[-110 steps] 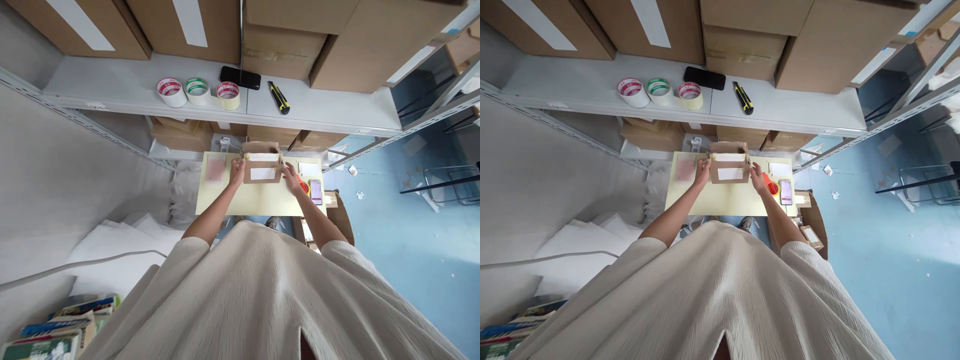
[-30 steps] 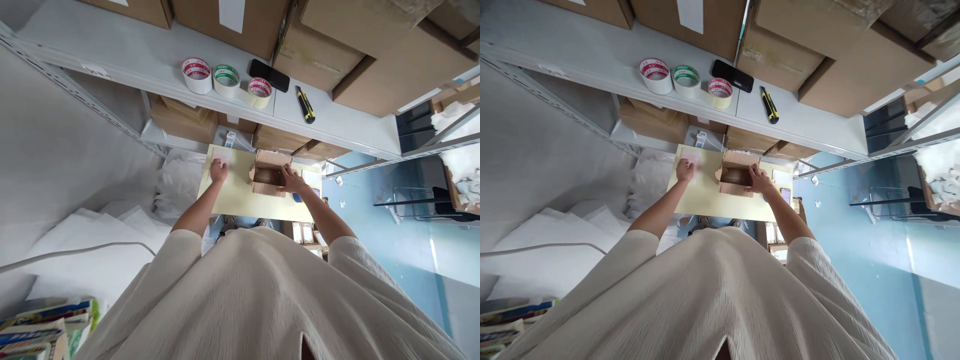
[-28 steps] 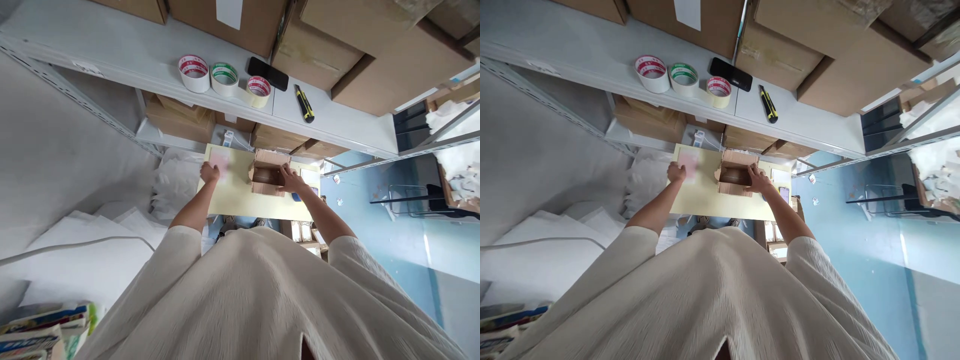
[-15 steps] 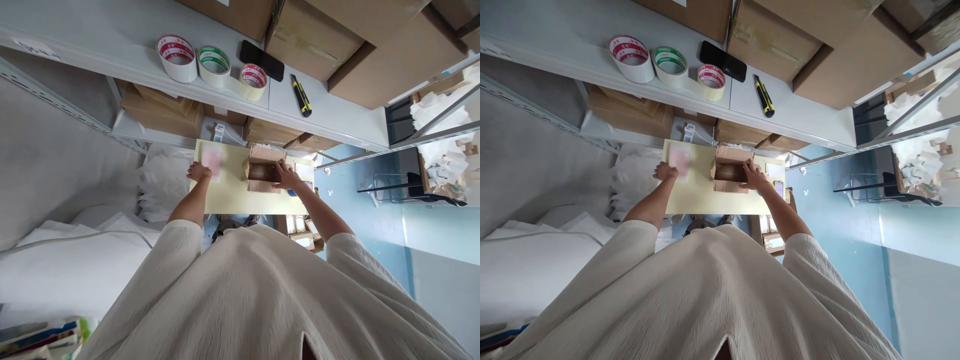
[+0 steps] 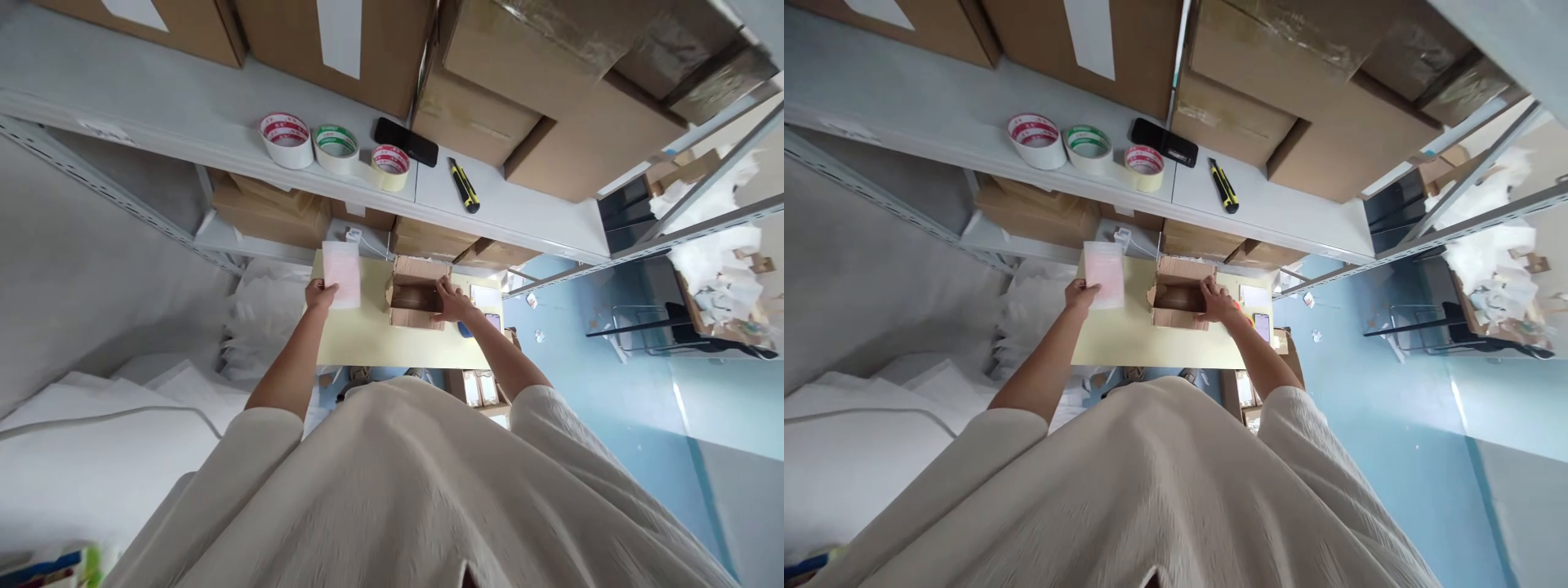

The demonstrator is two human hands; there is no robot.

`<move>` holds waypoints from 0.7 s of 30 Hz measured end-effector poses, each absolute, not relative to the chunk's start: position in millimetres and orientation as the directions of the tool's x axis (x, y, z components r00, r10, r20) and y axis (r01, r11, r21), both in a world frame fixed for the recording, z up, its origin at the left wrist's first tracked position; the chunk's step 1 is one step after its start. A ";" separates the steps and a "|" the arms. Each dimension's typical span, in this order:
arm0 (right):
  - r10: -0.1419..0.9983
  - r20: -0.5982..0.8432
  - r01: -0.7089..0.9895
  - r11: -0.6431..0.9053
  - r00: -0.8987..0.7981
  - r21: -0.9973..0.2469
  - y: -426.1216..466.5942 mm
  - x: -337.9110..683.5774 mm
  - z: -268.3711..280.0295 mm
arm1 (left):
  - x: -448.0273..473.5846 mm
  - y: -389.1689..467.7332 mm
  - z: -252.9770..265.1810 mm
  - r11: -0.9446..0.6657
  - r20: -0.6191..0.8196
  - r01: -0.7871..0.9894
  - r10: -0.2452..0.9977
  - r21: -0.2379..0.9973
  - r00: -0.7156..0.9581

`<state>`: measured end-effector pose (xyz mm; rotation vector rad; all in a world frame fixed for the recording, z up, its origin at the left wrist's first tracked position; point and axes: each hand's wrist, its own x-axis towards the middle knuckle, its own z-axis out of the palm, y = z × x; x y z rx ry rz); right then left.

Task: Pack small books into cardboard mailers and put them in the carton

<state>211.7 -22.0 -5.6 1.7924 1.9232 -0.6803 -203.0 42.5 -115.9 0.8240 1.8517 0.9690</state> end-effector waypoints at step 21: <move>0.926 -0.376 0.946 -0.090 -0.036 -0.311 -62.2 232.6 -14.6 | -46.4 34.5 -3.4 -0.252 -0.082 0.744 0.921 0.619 0.380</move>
